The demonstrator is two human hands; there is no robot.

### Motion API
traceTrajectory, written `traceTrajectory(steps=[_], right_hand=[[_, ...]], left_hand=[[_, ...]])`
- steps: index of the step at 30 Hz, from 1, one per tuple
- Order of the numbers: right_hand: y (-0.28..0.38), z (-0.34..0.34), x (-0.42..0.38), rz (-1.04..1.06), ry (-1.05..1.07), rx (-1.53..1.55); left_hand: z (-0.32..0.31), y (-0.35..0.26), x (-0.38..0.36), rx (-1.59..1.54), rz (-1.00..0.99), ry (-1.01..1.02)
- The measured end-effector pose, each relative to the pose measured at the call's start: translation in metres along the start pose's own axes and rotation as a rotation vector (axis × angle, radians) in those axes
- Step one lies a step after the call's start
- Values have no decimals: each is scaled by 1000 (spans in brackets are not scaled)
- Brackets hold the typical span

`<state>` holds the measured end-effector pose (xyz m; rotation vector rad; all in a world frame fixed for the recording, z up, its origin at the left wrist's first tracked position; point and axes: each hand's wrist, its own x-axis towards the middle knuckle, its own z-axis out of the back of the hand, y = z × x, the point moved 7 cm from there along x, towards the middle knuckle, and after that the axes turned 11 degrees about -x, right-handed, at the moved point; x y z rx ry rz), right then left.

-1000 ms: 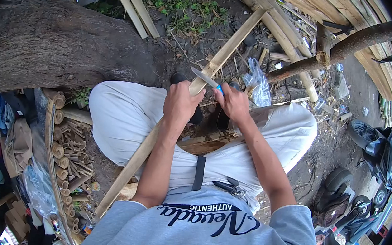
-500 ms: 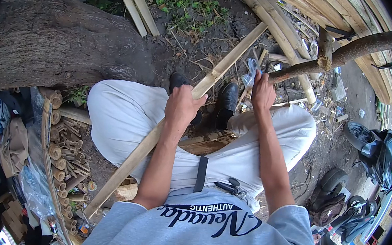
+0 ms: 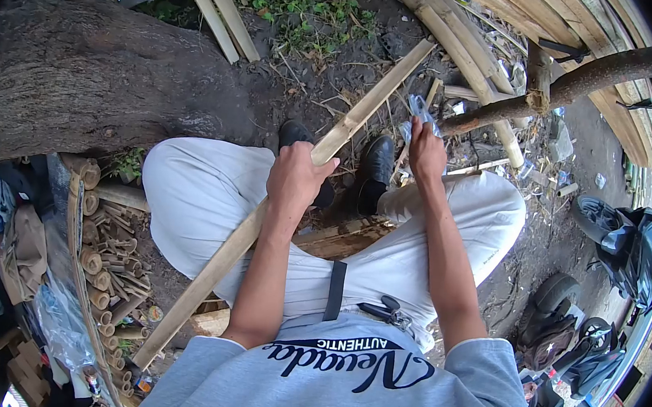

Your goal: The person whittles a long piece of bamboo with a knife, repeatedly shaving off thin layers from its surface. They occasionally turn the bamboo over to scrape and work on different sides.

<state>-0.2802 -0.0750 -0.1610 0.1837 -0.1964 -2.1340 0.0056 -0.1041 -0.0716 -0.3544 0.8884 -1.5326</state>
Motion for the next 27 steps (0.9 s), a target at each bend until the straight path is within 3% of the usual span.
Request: traceTrajectory(steps=[3,6,8,11,21,24,26,27], right_hand=[[-3,5,-3,-21,-73,70],[47,25,-38,188,-109,141],[77,31,-65,489,-153,207],[82,33,-71,543,-158,162],[72,52,-64,678,-178,136],[68,67,-64,657,-195,154],[62,71,-55,452,-94,87],[59,68,-53,452,-90,89]], left_hand=[[0,-5,1,-36,77,83],[0,-5,4,-46,67,44],[-2,2,3,-41,63,15],[5,-3,0,-32,30,24],[15,-17,-17,-14,6,71],[23,-19,-25,3,20,79],[28,-14,-30,25,48,108],[30,-9,-33,52,73,136]])
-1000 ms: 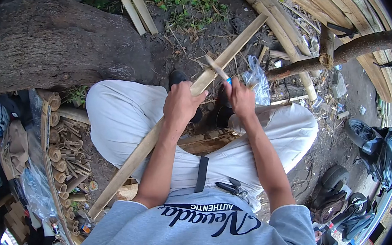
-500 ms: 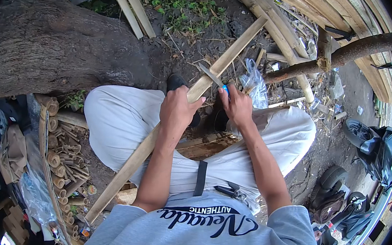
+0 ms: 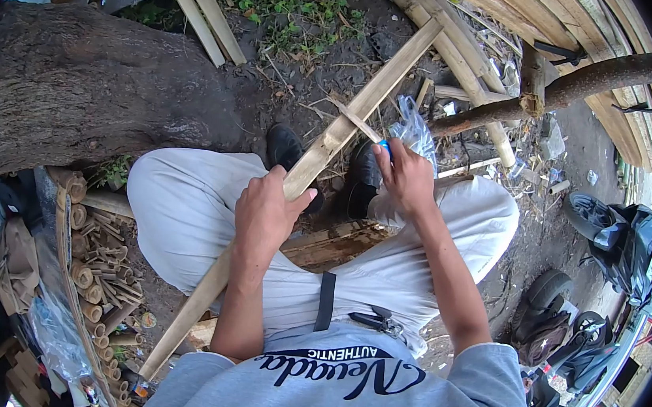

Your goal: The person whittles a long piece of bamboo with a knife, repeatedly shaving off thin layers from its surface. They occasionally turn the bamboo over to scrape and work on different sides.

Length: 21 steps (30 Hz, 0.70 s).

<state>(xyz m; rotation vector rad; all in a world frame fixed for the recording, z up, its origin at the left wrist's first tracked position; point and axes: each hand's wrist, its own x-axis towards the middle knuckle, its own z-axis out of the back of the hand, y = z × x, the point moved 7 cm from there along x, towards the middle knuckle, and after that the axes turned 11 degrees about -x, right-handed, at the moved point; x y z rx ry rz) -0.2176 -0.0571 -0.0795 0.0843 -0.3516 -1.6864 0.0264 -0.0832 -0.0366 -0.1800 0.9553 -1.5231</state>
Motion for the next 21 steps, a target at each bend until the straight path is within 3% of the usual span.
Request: traceTrajectory(steps=[3,5,10,12,17,19,21], right_hand=[[-6,-8,1,21,57,88],[-10,-40,-11,-607,360,1239],[12,-67,-9,-754,418,1321],[22,-77,-12,-811,448,1593],[34,-70,-28,-886,413,1530],[40,-68,-33,-882,405,1545],[42,-64,-34,-859,394,1577]], left_hand=[[3,8,-7,75,7,16],[6,8,-9,105,13,19],[3,10,-18,186,60,106],[6,11,-29,209,64,142],[4,10,-35,239,192,311],[2,-15,-23,128,-116,29],[-16,-35,-11,-13,-150,5]])
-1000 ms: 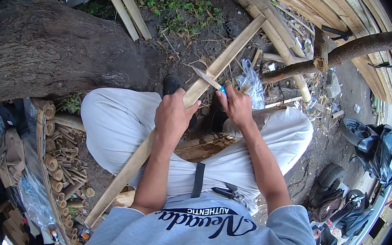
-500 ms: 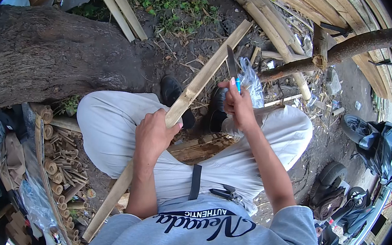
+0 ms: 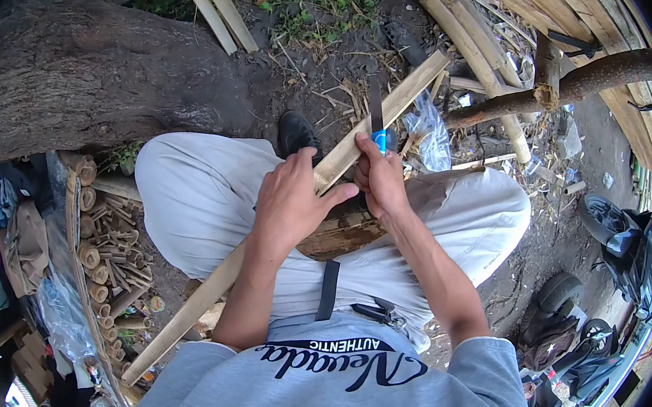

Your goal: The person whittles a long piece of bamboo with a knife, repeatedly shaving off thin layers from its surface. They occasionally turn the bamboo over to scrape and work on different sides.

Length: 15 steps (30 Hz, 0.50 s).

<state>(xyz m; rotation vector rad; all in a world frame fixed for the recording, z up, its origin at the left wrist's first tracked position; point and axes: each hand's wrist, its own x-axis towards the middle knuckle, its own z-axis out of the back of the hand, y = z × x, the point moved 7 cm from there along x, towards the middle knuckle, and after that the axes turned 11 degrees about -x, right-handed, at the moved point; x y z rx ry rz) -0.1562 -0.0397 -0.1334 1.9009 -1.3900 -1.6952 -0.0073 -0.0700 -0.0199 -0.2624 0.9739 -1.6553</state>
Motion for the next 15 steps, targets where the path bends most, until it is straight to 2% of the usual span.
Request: traceTrajectory(steps=[5,7,9,12,15], right_hand=[[7,10,3,18,-68,28],[7,14,1,-49,-22,2],[8,15,2,-29,15,-25],[17,14,3,22,33,-96],[26,20,6,49,32,-159]], left_hand=[[-31,-17,18,9,44,46],[-34,-14,22,42,53,44],[-32,-13,28,34,-1,-12],[-9,0,36,-26,-26,-51],[47,1,40,-63,-20,-88]])
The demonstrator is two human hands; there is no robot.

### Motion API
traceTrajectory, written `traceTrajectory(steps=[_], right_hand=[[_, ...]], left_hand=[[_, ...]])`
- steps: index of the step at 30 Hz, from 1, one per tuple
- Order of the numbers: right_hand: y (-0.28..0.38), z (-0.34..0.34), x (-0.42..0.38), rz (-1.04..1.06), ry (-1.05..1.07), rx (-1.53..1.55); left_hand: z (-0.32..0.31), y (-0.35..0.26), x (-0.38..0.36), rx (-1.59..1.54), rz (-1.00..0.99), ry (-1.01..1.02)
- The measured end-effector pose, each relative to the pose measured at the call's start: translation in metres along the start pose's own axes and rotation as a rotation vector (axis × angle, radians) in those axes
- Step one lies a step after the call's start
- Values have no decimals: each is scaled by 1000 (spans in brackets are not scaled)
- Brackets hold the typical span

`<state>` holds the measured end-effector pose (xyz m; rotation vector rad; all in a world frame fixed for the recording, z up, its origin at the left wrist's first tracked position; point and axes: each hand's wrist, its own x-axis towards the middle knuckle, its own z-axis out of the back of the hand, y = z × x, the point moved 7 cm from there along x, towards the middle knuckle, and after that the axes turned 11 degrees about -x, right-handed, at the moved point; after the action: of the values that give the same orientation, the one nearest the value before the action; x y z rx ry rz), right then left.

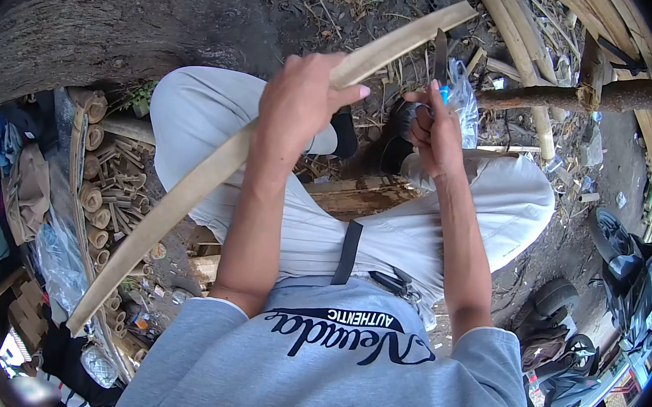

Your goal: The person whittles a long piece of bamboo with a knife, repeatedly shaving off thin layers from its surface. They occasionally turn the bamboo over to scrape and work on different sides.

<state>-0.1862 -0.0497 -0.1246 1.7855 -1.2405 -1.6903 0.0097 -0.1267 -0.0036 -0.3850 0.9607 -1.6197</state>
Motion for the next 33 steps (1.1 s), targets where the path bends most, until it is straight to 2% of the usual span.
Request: traceTrajectory(steps=[3,8,10,15,18,19,20,22,24,26,27,31,32,33], right_hand=[[-6,9,9,19,1,82],[-17,6,12,-8,-8,96],[-27,5,13,-27,-16,116],[-47,25,24,30,-202,252],[-43,20,22,36,-130,272],[-38,9,18,19,35,286],[-37,6,12,21,34,287],[-27,-46,-25,-96,335,262],[-33,-93,-60,-212,689,383],[-48,-139,-98,-364,903,492],[-53,-162,-113,-383,960,486],[-64,-195,-114,-303,963,505],[-60,-179,-94,-225,721,527],[-50,-159,-67,-85,574,543]], left_hand=[[32,5,4,78,80,-2],[14,-12,-22,217,61,-20],[-1,-26,-38,181,85,-15],[-13,-29,-38,141,47,51],[16,-33,-32,116,-3,-35],[29,-30,-29,135,-25,-63],[42,-26,-27,154,-47,-91],[74,-23,-30,96,-85,-129],[96,-25,-34,103,-30,-142],[109,-19,-40,88,126,-180],[112,-13,-42,81,30,-212],[111,-7,-47,64,125,-169],[110,-4,-48,82,135,-165],[110,-1,-49,99,148,-165]])
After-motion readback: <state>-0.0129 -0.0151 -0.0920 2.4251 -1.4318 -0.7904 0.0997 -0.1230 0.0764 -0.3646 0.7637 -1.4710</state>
